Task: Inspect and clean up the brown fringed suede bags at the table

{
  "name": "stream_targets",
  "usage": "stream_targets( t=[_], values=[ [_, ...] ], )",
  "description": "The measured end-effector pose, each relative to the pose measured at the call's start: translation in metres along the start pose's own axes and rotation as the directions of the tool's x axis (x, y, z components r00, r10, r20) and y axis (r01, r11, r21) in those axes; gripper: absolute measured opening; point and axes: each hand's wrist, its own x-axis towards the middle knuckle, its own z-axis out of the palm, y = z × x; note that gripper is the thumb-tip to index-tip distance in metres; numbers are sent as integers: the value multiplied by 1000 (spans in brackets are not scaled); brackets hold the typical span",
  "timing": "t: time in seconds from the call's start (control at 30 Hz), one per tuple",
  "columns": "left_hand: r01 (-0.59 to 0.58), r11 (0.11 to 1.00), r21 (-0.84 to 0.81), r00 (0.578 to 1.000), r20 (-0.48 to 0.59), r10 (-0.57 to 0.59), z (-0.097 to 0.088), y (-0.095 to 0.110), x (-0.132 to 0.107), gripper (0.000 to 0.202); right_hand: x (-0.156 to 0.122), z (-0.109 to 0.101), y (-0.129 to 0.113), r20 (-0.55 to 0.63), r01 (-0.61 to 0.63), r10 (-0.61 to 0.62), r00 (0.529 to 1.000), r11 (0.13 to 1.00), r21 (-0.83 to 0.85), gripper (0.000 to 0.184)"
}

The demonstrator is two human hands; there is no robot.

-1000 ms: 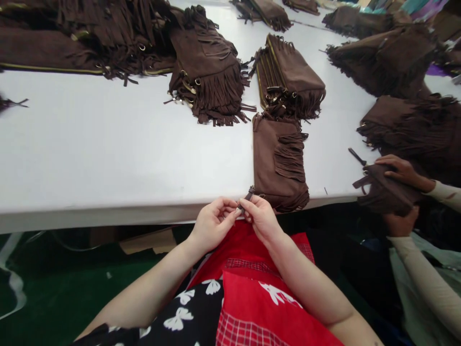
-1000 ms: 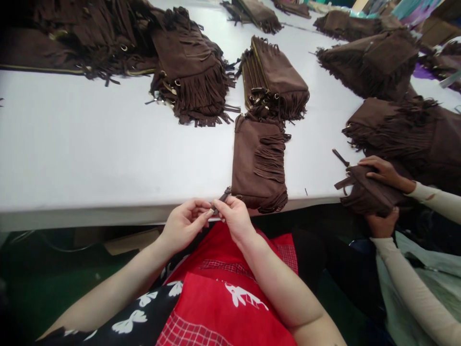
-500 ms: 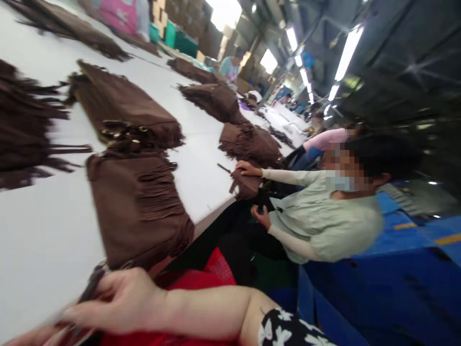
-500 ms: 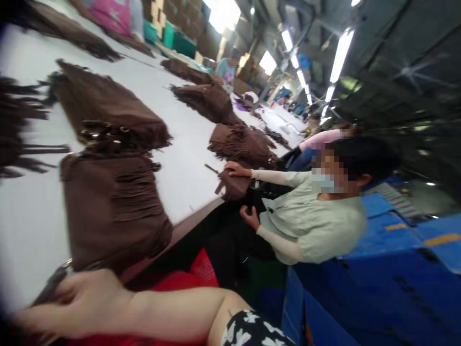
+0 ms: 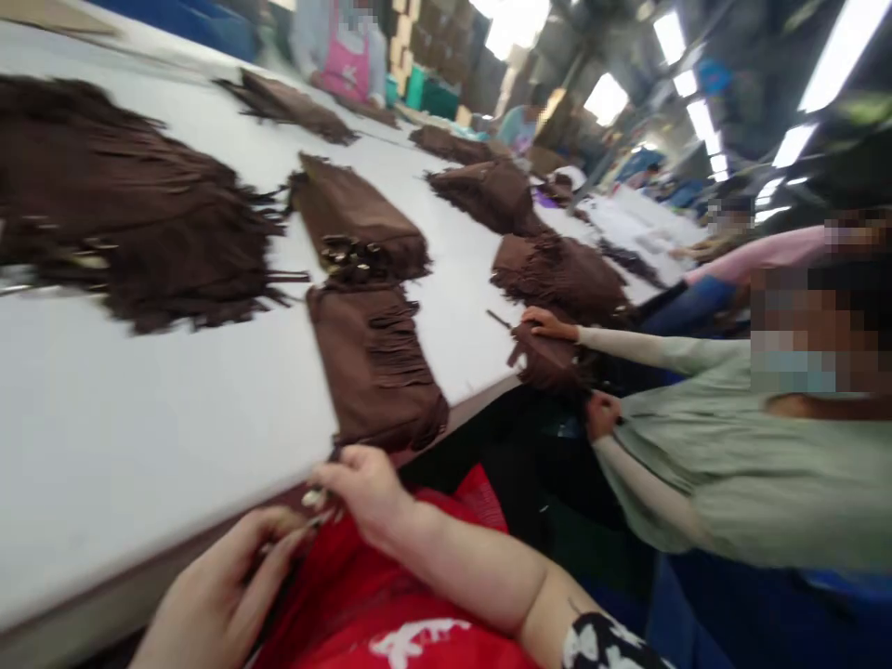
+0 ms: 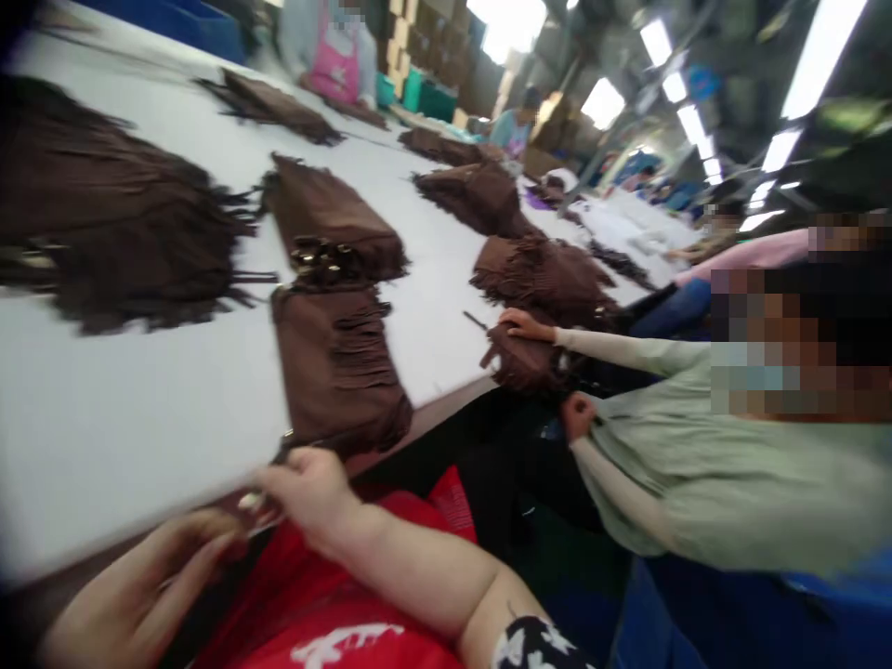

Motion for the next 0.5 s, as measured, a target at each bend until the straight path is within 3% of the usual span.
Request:
stream_targets(
  t=[0.13, 0.5],
  values=[
    [86, 996, -33, 994, -63, -88, -12, 11, -14, 25, -8, -9, -7, 14, -38, 38, 999, 999, 30, 33],
    [101, 975, -200, 990, -78, -118, 7, 12, -7, 16, -14, -16, -2, 65, 45, -38, 997, 994, -103, 32]
  ],
)
